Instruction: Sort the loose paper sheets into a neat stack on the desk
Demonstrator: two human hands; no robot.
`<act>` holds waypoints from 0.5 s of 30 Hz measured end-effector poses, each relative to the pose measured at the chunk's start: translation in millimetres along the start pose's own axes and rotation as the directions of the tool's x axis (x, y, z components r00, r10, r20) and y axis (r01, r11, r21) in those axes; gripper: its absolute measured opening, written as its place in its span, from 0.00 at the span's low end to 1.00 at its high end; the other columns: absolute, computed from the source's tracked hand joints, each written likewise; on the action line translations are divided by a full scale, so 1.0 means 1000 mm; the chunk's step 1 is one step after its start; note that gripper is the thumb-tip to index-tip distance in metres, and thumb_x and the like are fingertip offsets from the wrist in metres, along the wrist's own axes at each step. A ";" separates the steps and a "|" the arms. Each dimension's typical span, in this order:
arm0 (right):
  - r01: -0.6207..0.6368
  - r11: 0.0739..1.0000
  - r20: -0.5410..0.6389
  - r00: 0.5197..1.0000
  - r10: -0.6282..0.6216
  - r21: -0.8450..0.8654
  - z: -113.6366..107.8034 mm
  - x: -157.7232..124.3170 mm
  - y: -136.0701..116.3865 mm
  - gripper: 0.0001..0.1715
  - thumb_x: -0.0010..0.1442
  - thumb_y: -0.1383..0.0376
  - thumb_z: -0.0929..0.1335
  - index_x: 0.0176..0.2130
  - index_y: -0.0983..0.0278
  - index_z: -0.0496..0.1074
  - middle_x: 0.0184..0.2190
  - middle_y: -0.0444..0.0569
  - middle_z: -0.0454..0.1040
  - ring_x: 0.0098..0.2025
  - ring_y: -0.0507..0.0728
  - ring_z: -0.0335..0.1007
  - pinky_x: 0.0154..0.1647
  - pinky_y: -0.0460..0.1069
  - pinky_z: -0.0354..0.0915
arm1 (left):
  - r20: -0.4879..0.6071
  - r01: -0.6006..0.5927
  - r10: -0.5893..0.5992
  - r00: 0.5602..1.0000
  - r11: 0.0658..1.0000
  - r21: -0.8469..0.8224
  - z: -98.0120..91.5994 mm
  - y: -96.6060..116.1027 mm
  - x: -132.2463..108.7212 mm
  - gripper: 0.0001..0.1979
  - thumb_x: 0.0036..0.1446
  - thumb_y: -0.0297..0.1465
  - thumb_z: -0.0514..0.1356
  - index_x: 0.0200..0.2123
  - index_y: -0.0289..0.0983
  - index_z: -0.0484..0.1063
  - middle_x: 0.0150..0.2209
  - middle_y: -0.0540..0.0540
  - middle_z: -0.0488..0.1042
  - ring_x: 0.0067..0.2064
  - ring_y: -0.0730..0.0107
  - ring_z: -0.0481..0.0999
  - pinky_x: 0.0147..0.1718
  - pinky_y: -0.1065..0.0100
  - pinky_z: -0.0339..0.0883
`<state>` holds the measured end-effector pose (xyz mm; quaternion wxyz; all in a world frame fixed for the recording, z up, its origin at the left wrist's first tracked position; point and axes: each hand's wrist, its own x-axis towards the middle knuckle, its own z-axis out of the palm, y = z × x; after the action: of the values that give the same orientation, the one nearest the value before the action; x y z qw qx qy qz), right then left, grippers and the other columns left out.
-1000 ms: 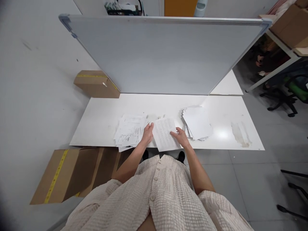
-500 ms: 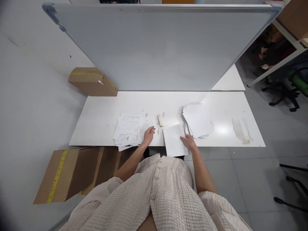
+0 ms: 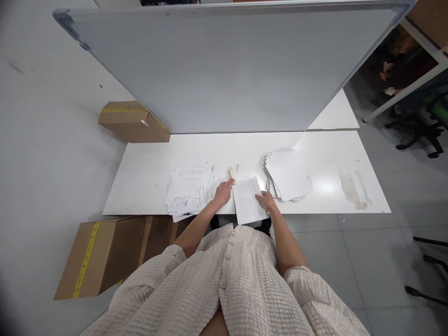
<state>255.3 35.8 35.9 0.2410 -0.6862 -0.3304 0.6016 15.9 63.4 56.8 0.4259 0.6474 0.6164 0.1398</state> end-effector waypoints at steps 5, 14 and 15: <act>-0.004 1.000 0.005 1.000 0.004 -0.013 0.006 0.007 -0.007 0.11 0.41 0.62 0.71 0.27 0.65 0.73 0.25 0.52 0.77 0.28 0.59 0.73 0.25 0.48 0.67 | 0.023 0.019 -0.018 1.000 0.997 -0.078 -0.003 0.001 0.005 0.29 0.51 0.23 0.51 0.57 0.43 0.63 0.63 0.50 0.56 0.65 0.49 0.45 0.60 0.49 0.38; -0.030 1.000 0.038 0.999 0.029 0.004 0.001 -0.004 -0.013 0.07 0.40 0.63 0.71 0.24 0.64 0.73 0.22 0.50 0.77 0.27 0.60 0.73 0.24 0.50 0.67 | -0.081 0.199 -0.235 0.969 0.928 -0.316 -0.006 -0.003 0.008 0.23 0.51 0.30 0.58 0.52 0.37 0.67 0.58 0.39 0.63 0.60 0.54 0.59 0.58 0.56 0.48; -0.034 0.999 0.045 0.998 0.034 0.013 0.001 -0.005 -0.012 0.08 0.40 0.63 0.71 0.24 0.64 0.73 0.22 0.50 0.77 0.27 0.60 0.73 0.25 0.50 0.67 | -0.075 0.251 -0.293 0.953 0.904 -0.346 -0.004 -0.006 0.009 0.23 0.50 0.31 0.60 0.51 0.36 0.68 0.55 0.36 0.67 0.57 0.52 0.63 0.56 0.55 0.52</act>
<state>252.4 40.3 47.7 0.2279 -0.6763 -0.3199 0.6232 10.8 72.3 52.2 0.5049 0.4637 0.6936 0.2210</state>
